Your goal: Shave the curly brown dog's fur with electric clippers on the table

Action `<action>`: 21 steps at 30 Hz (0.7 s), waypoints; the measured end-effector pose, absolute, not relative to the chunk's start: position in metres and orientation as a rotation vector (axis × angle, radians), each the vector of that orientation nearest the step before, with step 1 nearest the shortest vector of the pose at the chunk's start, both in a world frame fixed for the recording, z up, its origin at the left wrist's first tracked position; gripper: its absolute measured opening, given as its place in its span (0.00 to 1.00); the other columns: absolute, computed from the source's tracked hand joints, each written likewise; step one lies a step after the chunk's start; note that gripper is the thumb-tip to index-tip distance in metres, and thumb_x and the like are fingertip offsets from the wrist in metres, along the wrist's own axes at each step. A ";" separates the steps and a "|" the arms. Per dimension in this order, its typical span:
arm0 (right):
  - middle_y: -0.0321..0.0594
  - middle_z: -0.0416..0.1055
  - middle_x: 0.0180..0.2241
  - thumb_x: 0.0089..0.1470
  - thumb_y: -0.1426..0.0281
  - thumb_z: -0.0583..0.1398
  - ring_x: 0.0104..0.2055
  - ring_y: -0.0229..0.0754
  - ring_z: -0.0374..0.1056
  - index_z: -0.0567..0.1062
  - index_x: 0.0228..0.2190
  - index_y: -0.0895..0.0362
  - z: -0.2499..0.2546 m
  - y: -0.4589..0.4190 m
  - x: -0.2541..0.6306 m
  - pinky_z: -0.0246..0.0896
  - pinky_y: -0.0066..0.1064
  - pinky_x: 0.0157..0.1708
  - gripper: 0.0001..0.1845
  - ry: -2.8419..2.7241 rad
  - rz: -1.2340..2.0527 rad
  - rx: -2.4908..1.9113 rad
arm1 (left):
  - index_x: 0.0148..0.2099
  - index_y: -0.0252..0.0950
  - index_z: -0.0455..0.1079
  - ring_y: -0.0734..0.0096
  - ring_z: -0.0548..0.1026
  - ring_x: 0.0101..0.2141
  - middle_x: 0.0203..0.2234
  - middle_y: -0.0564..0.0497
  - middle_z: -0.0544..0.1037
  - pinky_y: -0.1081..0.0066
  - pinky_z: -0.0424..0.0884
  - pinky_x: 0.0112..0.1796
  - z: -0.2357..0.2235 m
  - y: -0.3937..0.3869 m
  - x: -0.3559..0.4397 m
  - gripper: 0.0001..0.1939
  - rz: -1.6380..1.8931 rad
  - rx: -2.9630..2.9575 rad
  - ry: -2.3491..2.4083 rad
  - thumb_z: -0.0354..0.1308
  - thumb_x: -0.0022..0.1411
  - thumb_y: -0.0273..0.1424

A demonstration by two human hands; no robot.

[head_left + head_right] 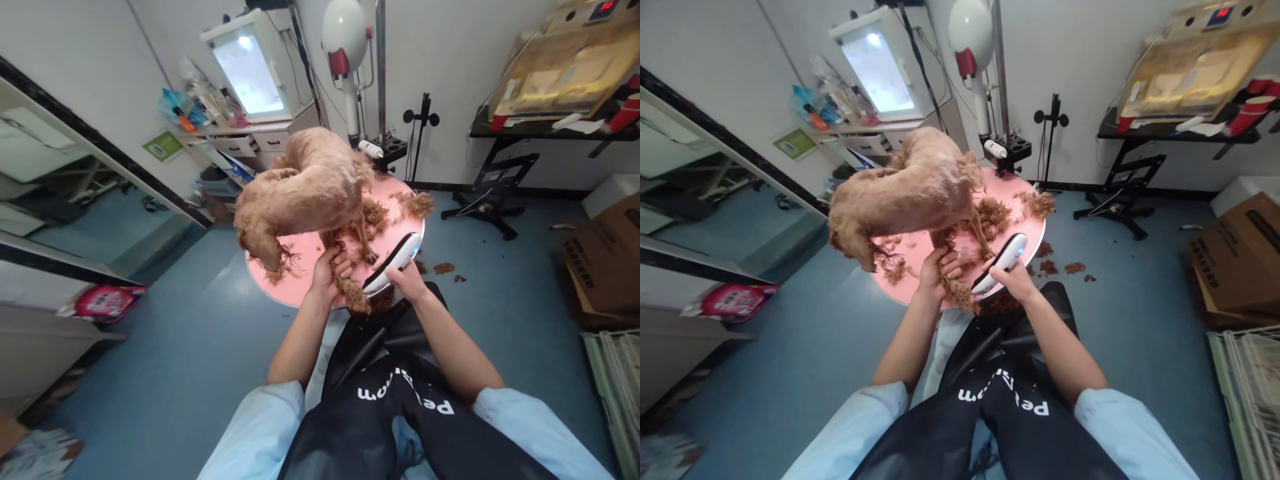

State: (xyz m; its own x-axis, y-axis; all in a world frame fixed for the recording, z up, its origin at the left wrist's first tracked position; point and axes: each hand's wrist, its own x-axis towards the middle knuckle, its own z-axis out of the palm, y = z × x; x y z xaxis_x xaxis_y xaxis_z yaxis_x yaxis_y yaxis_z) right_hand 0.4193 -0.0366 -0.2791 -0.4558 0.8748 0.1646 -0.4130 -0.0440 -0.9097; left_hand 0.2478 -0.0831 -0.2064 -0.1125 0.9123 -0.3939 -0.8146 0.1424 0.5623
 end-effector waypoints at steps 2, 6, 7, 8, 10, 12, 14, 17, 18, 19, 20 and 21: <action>0.35 0.75 0.24 0.40 0.56 0.73 0.19 0.33 0.62 0.75 0.30 0.56 -0.299 -0.050 0.423 0.60 0.26 0.17 0.22 -1.022 1.735 -0.640 | 0.32 0.35 0.65 0.85 0.50 0.10 0.14 0.64 0.49 0.83 0.45 0.13 -0.208 -0.082 0.249 0.05 1.477 0.154 0.825 0.55 0.61 0.22; 0.34 0.74 0.25 0.37 0.58 0.73 0.21 0.35 0.66 0.70 0.33 0.54 -0.325 -0.078 0.419 0.61 0.25 0.16 0.25 -0.698 1.712 -0.742 | 0.33 0.35 0.65 0.85 0.49 0.10 0.14 0.64 0.49 0.83 0.46 0.13 -0.211 -0.079 0.255 0.04 1.510 0.172 0.858 0.56 0.59 0.22; 0.34 0.74 0.25 0.38 0.58 0.73 0.21 0.36 0.66 0.69 0.34 0.53 -0.328 -0.084 0.416 0.60 0.25 0.15 0.25 -0.636 1.677 -0.757 | 0.33 0.35 0.65 0.85 0.49 0.10 0.14 0.64 0.49 0.83 0.47 0.13 -0.212 -0.079 0.257 0.05 1.521 0.177 0.870 0.56 0.58 0.22; 0.33 0.75 0.26 0.39 0.57 0.72 0.21 0.36 0.66 0.68 0.35 0.52 -0.328 -0.088 0.414 0.60 0.25 0.16 0.26 -0.584 1.649 -0.761 | 0.32 0.35 0.65 0.85 0.49 0.10 0.14 0.64 0.49 0.83 0.47 0.13 -0.212 -0.078 0.259 0.05 1.531 0.182 0.881 0.57 0.58 0.22; 0.33 0.76 0.28 0.40 0.57 0.72 0.21 0.35 0.66 0.66 0.38 0.51 -0.327 -0.093 0.409 0.62 0.25 0.17 0.28 -0.521 1.624 -0.749 | 0.32 0.36 0.65 0.85 0.49 0.10 0.14 0.65 0.49 0.82 0.47 0.13 -0.212 -0.078 0.261 0.05 1.545 0.194 0.899 0.57 0.57 0.22; 0.32 0.77 0.29 0.40 0.57 0.72 0.21 0.34 0.66 0.65 0.38 0.50 -0.324 -0.095 0.406 0.62 0.25 0.17 0.28 -0.503 1.606 -0.733 | 0.31 0.35 0.64 0.85 0.49 0.10 0.13 0.64 0.50 0.82 0.47 0.13 -0.211 -0.078 0.262 0.05 1.552 0.205 0.904 0.56 0.57 0.22; 0.32 0.78 0.30 0.41 0.57 0.72 0.20 0.34 0.66 0.64 0.38 0.50 -0.321 -0.095 0.405 0.62 0.24 0.17 0.28 -0.500 1.592 -0.727 | 0.30 0.35 0.64 0.85 0.49 0.10 0.13 0.64 0.51 0.82 0.47 0.12 -0.211 -0.079 0.262 0.05 1.562 0.210 0.905 0.54 0.58 0.21; 0.32 0.79 0.30 0.40 0.57 0.72 0.19 0.33 0.65 0.64 0.37 0.50 -0.319 -0.095 0.405 0.61 0.24 0.16 0.29 -0.469 1.578 -0.731 | 0.30 0.34 0.65 0.85 0.50 0.10 0.12 0.64 0.51 0.82 0.47 0.12 -0.212 -0.079 0.261 0.06 1.571 0.213 0.912 0.53 0.58 0.21; 0.32 0.79 0.30 0.39 0.56 0.72 0.18 0.33 0.65 0.63 0.38 0.50 -0.319 -0.095 0.405 0.61 0.24 0.16 0.29 -0.451 1.570 -0.733 | 0.30 0.34 0.65 0.85 0.50 0.10 0.12 0.64 0.51 0.82 0.47 0.12 -0.212 -0.079 0.261 0.05 1.575 0.215 0.913 0.54 0.57 0.21; 0.32 0.79 0.30 0.39 0.56 0.72 0.18 0.33 0.65 0.63 0.38 0.49 -0.319 -0.095 0.404 0.61 0.24 0.16 0.30 -0.435 1.560 -0.734 | 0.30 0.34 0.65 0.85 0.50 0.10 0.12 0.64 0.51 0.82 0.47 0.12 -0.213 -0.079 0.261 0.05 1.578 0.217 0.913 0.54 0.57 0.21; 0.32 0.79 0.30 0.39 0.56 0.73 0.19 0.33 0.66 0.63 0.38 0.49 -0.319 -0.095 0.404 0.60 0.24 0.16 0.30 -0.424 1.553 -0.735 | 0.31 0.34 0.66 0.85 0.50 0.10 0.12 0.64 0.51 0.82 0.47 0.12 -0.213 -0.079 0.260 0.05 1.580 0.220 0.912 0.54 0.57 0.21; 0.32 0.79 0.30 0.39 0.56 0.72 0.19 0.34 0.66 0.64 0.38 0.49 -0.320 -0.095 0.404 0.60 0.24 0.16 0.30 -0.420 1.549 -0.737 | 0.31 0.35 0.66 0.85 0.50 0.10 0.12 0.64 0.51 0.82 0.47 0.12 -0.214 -0.078 0.260 0.05 1.578 0.222 0.912 0.55 0.57 0.21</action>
State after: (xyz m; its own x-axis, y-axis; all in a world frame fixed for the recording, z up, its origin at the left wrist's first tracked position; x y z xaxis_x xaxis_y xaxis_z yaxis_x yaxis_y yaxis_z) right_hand 0.4040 -0.0948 -0.3195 0.0141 0.9790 -0.2034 -0.7418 -0.1262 -0.6586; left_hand 0.2602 -0.0784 -0.2137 -0.2442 0.9051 -0.3480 -0.7535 0.0489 0.6556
